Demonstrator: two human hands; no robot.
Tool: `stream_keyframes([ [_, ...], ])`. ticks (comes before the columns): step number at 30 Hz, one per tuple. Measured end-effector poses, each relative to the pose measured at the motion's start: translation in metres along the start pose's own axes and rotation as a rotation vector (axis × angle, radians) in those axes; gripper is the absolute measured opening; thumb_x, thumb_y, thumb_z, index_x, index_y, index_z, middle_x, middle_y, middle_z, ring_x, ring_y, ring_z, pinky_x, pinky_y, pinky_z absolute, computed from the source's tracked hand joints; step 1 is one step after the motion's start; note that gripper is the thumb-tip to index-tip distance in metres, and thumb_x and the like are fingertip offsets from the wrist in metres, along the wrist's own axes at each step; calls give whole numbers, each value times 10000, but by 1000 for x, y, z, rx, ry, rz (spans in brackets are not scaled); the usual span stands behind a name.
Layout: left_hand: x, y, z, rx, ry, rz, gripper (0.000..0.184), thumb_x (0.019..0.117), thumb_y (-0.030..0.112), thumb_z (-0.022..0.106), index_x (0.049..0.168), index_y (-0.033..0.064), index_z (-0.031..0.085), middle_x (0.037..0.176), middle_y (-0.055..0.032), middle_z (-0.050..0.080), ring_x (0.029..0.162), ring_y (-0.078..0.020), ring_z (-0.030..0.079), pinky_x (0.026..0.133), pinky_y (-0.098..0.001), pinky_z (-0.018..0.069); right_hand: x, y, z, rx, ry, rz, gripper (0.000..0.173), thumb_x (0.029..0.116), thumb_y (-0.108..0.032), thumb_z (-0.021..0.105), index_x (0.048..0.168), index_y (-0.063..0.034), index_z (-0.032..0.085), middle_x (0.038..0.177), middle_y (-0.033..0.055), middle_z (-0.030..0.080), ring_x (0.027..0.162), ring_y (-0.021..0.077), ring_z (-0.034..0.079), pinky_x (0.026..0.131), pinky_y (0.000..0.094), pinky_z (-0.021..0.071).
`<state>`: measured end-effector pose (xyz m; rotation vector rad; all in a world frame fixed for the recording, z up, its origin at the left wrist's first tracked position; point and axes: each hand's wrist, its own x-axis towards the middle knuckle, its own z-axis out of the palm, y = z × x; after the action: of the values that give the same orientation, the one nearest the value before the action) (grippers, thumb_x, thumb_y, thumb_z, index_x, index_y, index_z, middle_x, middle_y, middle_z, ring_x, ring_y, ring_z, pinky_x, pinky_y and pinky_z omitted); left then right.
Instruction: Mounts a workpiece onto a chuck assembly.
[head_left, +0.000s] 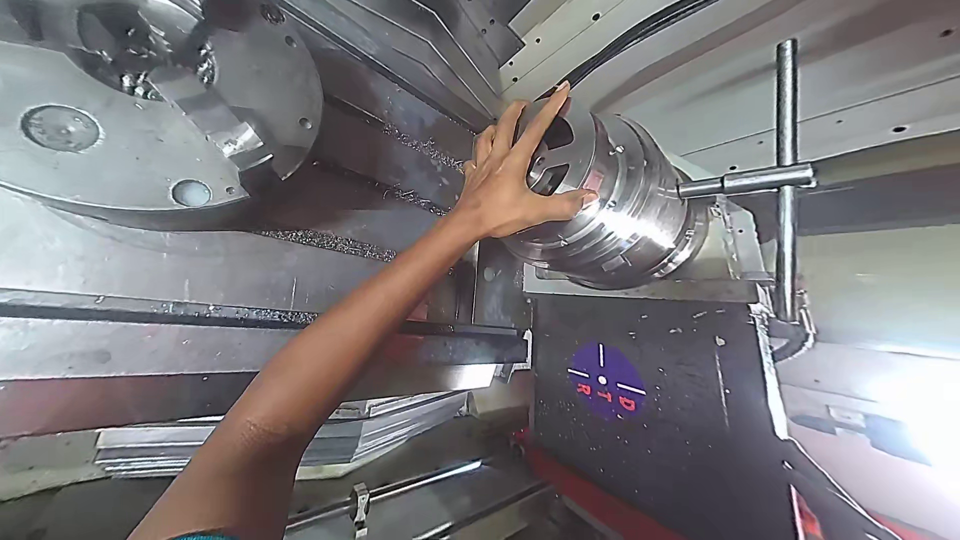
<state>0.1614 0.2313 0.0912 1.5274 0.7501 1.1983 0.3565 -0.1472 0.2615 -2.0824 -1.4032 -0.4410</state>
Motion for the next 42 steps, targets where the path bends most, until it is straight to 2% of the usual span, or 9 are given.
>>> stream_keyframes([
  [2, 1, -2, -1, 6, -6, 59, 1211, 635, 813, 694, 1649, 356, 215, 1691, -138, 195, 1482, -435, 272, 1012, -730, 366, 9, -46, 15, 21, 61, 123, 469, 1094, -169, 385, 885, 117, 694, 1035, 154, 755, 1138, 158, 698, 1058, 299, 505],
  [4, 2, -6, -1, 18, -6, 102, 1233, 621, 813, 691, 1653, 339, 211, 1689, -146, 193, 1473, -437, 283, 1021, -725, 365, 12, -33, 8, 73, -102, -198, 497, 1115, -199, 339, 977, 146, 669, 1121, 222, 723, 1208, 220, 666, 1061, 311, 513],
  [9, 1, -3, -3, -1, -27, 78, 1220, 637, 804, 702, 1653, 359, 195, 1705, -121, 161, 1507, -437, 222, 1014, -737, 358, 19, -76, 21, 27, -25, -47, 655, 1111, -391, 369, 870, 153, 643, 1042, 203, 750, 1170, 180, 694, 1024, 285, 528],
  [15, 2, -5, 0, -16, 0, 67, 1206, 658, 802, 701, 1654, 337, 204, 1681, -121, 219, 1480, -416, 284, 1031, -738, 358, 8, -10, 1, 11, -89, -203, 531, 1120, -284, 327, 998, 99, 674, 1139, 193, 730, 1217, 234, 667, 1028, 342, 542],
  [19, 1, 2, -1, -38, -5, -27, 1186, 662, 812, 660, 1653, 353, 198, 1675, -90, 236, 1489, -415, 260, 1014, -737, 365, 18, -67, 20, 1, -25, -32, 623, 1109, -325, 365, 868, 176, 646, 1033, 233, 745, 1170, 203, 696, 1035, 290, 524],
  [29, 0, 5, -1, -35, -18, -37, 1173, 687, 810, 653, 1656, 350, 181, 1691, -109, 193, 1492, -429, 240, 1011, -748, 344, 15, -62, 18, 22, -23, -24, 597, 1108, -319, 360, 910, 167, 643, 1068, 218, 739, 1176, 194, 688, 1029, 298, 531],
  [33, 2, -1, 2, -48, 12, -6, 1155, 694, 801, 667, 1652, 341, 214, 1685, -143, 206, 1492, -437, 251, 1036, -751, 339, 0, 17, -3, -5, -27, -69, 515, 1115, -313, 371, 1077, 102, 674, 1166, 192, 710, 1192, 244, 665, 1029, 392, 540],
  [39, 9, -14, 6, -115, 52, 204, 1203, 750, 841, 591, 1625, 81, 267, 1609, -243, 312, 1456, -375, 359, 1148, -600, 354, -7, 14, -1, -23, 51, 67, 448, 1109, -202, 385, 1026, 112, 693, 1103, 168, 725, 1110, 194, 686, 1003, 355, 542],
  [42, 10, -16, 6, -218, -18, 282, 1241, 805, 792, 606, 1617, -31, 155, 1612, -290, 262, 1480, -337, 343, 1208, -491, 347, -7, 28, -6, 131, -17, -83, 431, 1097, -307, 426, 1128, 60, 652, 1184, 132, 723, 1180, 220, 681, 1055, 408, 531],
])
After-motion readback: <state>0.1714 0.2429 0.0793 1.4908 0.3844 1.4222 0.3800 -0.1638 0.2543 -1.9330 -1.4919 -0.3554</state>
